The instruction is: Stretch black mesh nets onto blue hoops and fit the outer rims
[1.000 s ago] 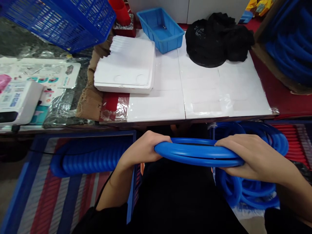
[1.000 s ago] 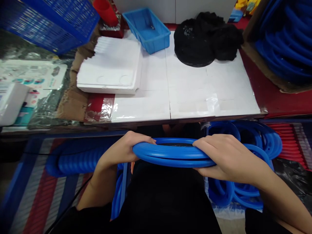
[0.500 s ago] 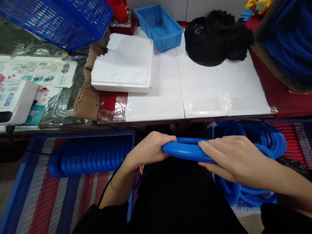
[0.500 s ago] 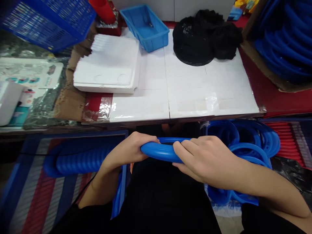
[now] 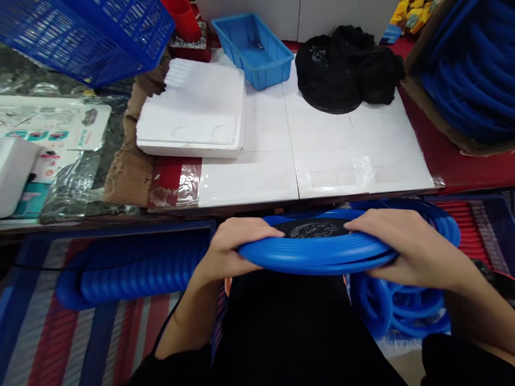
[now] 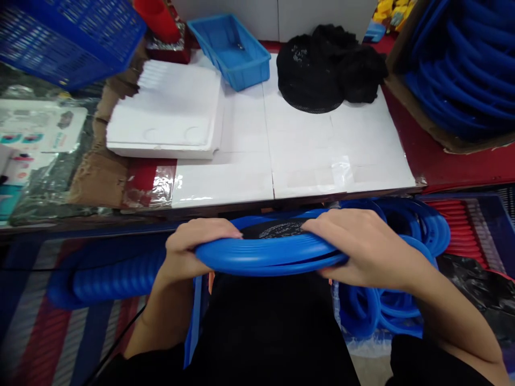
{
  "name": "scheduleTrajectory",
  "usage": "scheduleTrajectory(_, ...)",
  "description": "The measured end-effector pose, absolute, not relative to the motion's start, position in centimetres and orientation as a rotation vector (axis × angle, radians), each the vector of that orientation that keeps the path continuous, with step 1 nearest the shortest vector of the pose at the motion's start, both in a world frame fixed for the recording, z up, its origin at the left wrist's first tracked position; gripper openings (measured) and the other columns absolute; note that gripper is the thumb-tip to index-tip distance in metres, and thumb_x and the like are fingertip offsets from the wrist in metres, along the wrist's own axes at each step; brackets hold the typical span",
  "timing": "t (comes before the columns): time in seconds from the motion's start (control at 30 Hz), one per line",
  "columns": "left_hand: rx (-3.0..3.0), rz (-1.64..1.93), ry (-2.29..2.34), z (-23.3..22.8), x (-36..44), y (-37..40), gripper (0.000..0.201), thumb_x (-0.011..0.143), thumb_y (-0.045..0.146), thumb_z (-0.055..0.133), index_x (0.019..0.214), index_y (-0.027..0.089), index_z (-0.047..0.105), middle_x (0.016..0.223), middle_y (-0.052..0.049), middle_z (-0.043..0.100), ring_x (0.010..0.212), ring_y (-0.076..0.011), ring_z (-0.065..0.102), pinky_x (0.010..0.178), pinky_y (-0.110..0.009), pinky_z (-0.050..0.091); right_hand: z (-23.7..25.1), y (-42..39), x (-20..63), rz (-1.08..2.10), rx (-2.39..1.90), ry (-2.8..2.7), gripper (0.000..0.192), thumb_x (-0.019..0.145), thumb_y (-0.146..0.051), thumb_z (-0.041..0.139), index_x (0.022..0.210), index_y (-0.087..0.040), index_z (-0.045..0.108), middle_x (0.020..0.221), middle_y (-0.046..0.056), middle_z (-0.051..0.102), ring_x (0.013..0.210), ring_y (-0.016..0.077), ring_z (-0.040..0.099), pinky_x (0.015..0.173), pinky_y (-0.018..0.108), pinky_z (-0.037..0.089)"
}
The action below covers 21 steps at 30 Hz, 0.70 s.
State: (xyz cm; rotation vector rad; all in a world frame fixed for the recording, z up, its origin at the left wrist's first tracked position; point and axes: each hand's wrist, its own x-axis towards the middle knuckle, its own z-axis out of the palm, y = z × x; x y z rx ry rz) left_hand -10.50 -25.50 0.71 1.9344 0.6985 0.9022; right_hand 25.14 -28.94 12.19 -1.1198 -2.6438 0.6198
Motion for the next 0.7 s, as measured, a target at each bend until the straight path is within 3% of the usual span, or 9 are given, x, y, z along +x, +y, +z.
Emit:
scheduleTrajectory(0.07,1.849,0.955,0.653,-0.4,-11.5,-24.9,0.040,0.093,0.058,0.079,0.112,0.023,0.081,0.097,-0.011,0.084,0.091,-0.0287,0.081,0.085,-0.038,0.066,11.8,-28.8,26.4,0.654,-1.140,-2.586,0.043,0.094,-0.028,0.072,0.136,-0.027,0.061,0.110,0.007,0.078,0.094,0.0272,0.075,0.081,0.038,0.057)
scheduleTrajectory(0.17,1.920,0.826,0.574,0.4,-10.7,-25.0,0.034,0.097,0.043,0.079,0.122,0.021,0.077,0.109,-0.012,0.083,0.099,-0.0265,0.081,0.091,-0.035,0.065,11.2,-28.9,26.3,0.623,-1.145,-2.608,0.033,0.095,-0.027,0.069,0.128,-0.023,0.063,0.098,0.006,0.076,0.082,0.0236,0.071,0.072,0.034,0.052)
scheduleTrajectory(0.27,2.119,0.705,0.606,2.8,-7.7,-26.1,0.053,0.094,0.043,0.083,0.140,0.021,0.070,0.122,-0.011,0.082,0.108,-0.0256,0.081,0.100,-0.034,0.063,10.7,-29.4,24.8,0.527,-1.114,-2.703,0.029,0.099,-0.031,0.068,0.125,-0.020,0.065,0.093,0.007,0.075,0.078,0.0227,0.070,0.067,0.032,0.047)
scheduleTrajectory(0.33,2.235,0.694,0.621,4.0,-5.8,-26.9,0.062,0.095,0.049,0.082,0.147,0.020,0.065,0.127,-0.013,0.081,0.113,-0.0277,0.080,0.102,-0.036,0.063,10.6,-29.7,24.1,0.452,-1.094,-2.735,0.029,0.101,-0.034,0.068,0.126,-0.018,0.066,0.094,0.009,0.075,0.078,0.0233,0.070,0.067,0.032,0.047)
scheduleTrajectory(0.53,2.326,0.808,0.552,4.1,-5.0,-26.9,0.055,0.100,0.043,0.078,0.146,0.018,0.064,0.126,-0.012,0.082,0.112,-0.0256,0.082,0.100,-0.032,0.063,10.6,-30.1,25.7,0.506,-1.103,-2.678,0.047,0.101,-0.036,0.070,0.143,-0.019,0.058,0.112,0.012,0.077,0.093,0.0266,0.074,0.078,0.036,0.054)
scheduleTrajectory(0.7,2.234,0.969,0.430,3.8,-6.3,-25.9,0.060,0.093,0.038,0.086,0.147,0.020,0.065,0.121,-0.010,0.084,0.106,-0.0227,0.084,0.098,-0.028,0.064,10.1,-30.6,27.7,0.662,-1.114,-2.583,0.047,0.099,-0.038,0.075,0.140,-0.023,0.058,0.105,0.007,0.076,0.088,0.0227,0.072,0.078,0.034,0.053)
